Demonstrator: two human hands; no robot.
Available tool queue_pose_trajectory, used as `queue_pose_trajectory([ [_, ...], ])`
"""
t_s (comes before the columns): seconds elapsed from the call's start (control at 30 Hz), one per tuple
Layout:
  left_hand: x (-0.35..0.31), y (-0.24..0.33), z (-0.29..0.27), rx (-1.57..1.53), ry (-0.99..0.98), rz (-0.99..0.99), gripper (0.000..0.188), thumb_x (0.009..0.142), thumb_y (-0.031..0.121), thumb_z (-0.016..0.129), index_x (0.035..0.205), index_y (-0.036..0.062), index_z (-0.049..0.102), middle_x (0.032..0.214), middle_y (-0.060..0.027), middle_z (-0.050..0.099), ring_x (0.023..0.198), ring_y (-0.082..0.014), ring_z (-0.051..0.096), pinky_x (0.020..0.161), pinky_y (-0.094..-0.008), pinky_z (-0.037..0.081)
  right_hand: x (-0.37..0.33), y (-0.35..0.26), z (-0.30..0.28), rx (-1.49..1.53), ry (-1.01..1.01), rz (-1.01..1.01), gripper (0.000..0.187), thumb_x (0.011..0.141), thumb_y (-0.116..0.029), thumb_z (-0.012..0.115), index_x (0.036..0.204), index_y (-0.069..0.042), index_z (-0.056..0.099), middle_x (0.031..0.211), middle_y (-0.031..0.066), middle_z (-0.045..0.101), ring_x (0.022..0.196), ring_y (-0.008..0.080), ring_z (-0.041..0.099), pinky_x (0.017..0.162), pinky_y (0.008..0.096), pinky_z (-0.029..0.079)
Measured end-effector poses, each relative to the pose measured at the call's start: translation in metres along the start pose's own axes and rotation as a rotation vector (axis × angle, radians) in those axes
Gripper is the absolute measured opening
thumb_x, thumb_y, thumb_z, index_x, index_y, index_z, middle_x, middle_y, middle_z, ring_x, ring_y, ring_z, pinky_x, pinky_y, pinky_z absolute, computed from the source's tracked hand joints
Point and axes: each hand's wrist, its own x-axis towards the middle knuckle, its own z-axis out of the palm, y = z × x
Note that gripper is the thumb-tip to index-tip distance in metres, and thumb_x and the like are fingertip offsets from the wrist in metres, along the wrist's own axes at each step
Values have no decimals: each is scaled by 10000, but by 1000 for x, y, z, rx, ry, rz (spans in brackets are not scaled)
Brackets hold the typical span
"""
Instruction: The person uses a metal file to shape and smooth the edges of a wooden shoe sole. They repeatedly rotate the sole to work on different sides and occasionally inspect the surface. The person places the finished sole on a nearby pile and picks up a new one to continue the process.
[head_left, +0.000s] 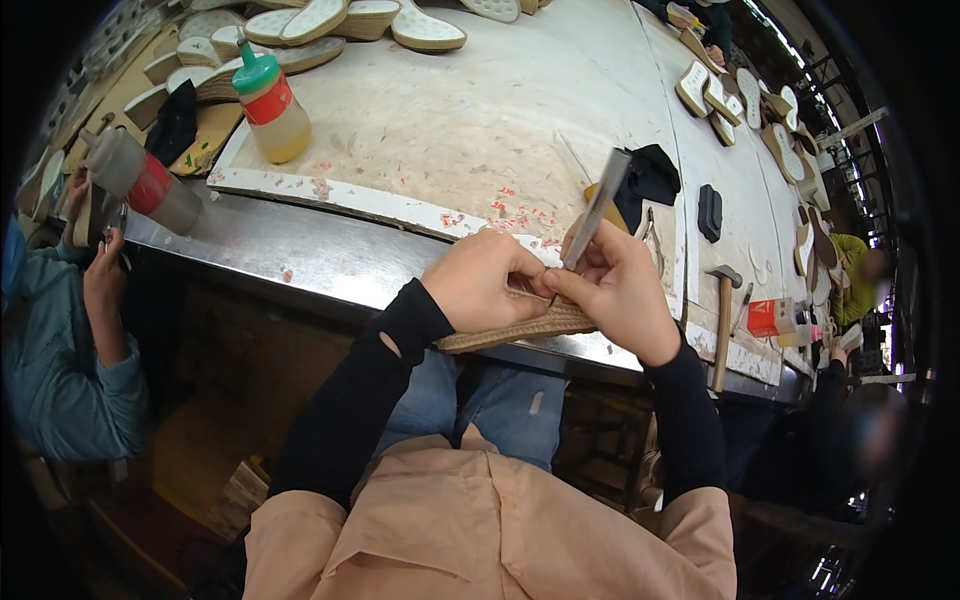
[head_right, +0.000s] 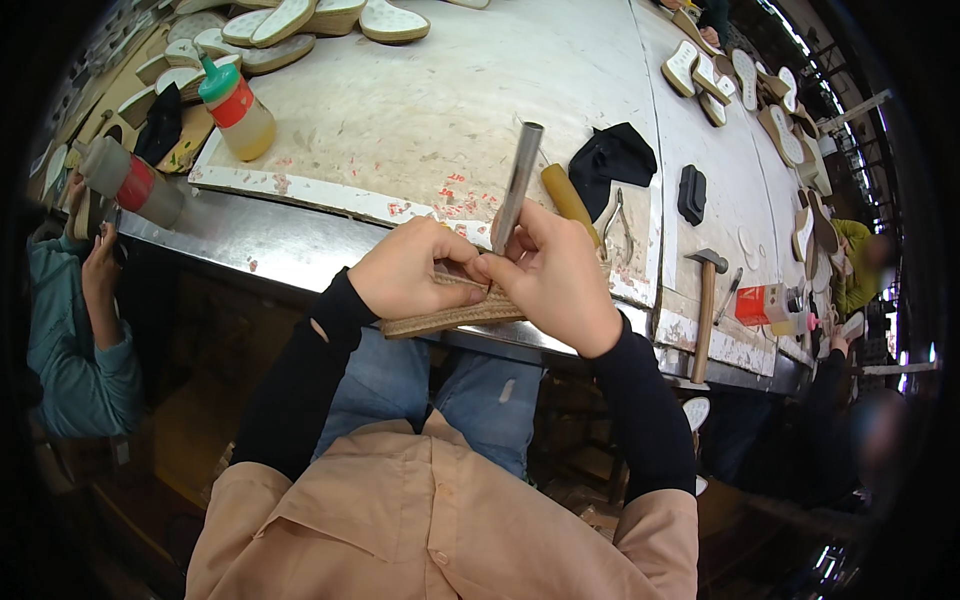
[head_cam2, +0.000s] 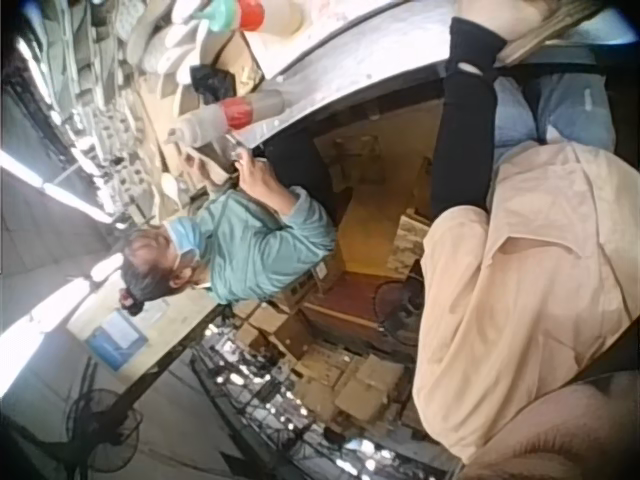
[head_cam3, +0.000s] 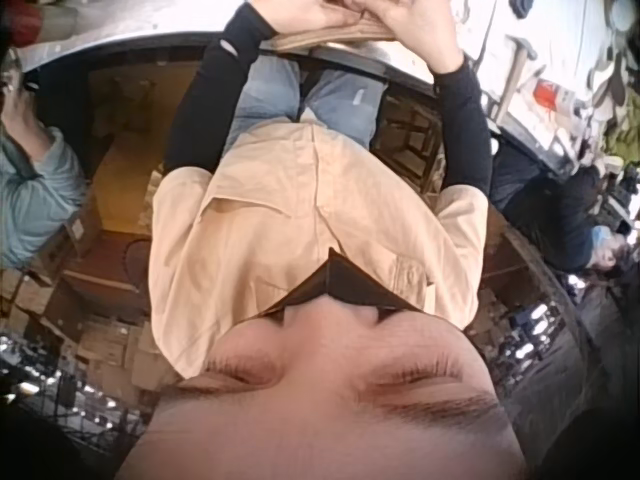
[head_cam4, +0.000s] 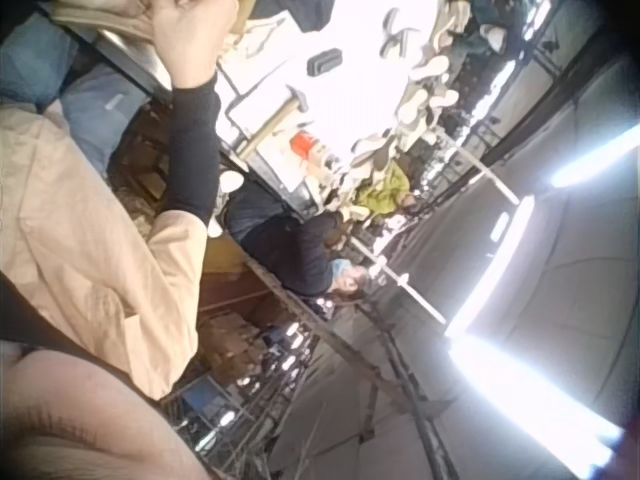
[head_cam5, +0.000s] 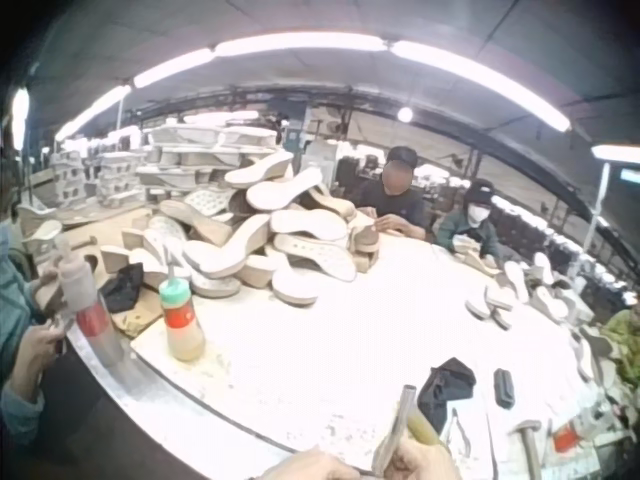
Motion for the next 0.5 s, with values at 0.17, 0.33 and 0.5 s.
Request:
queue_pose_trajectory([
  [0.17, 1, 2, -1, 9, -5, -49, 160, 725, 137, 747, 843, 30, 742, 770, -129, 712, 746, -238, 702, 729, -317, 544, -6, 3, -1, 271, 82, 71, 238, 792, -59, 750, 934, 9, 573, 750, 72, 636, 625, 68, 564, 575, 233, 462],
  [0.33, 1, 0, -4, -22, -65, -57, 193, 747, 134, 766, 913, 36, 746, 830, -117, 724, 811, -217, 705, 775, -312, 537, -17, 5, -11, 78, 38, -158, 216, 821, -30, 729, 934, 3, 547, 797, 48, 628, 712, 88, 638, 645, 237, 530],
  [0.5, 1, -2, -4, -44, -73, -35, 279, 732, 142, 789, 985, 36, 741, 863, -135, 726, 821, -199, 707, 798, -293, 537, -15, 7, -10, 17, -3, -192, 227, 818, -23, 737, 933, 6, 544, 786, 54, 628, 701, 104, 649, 637, 240, 533],
])
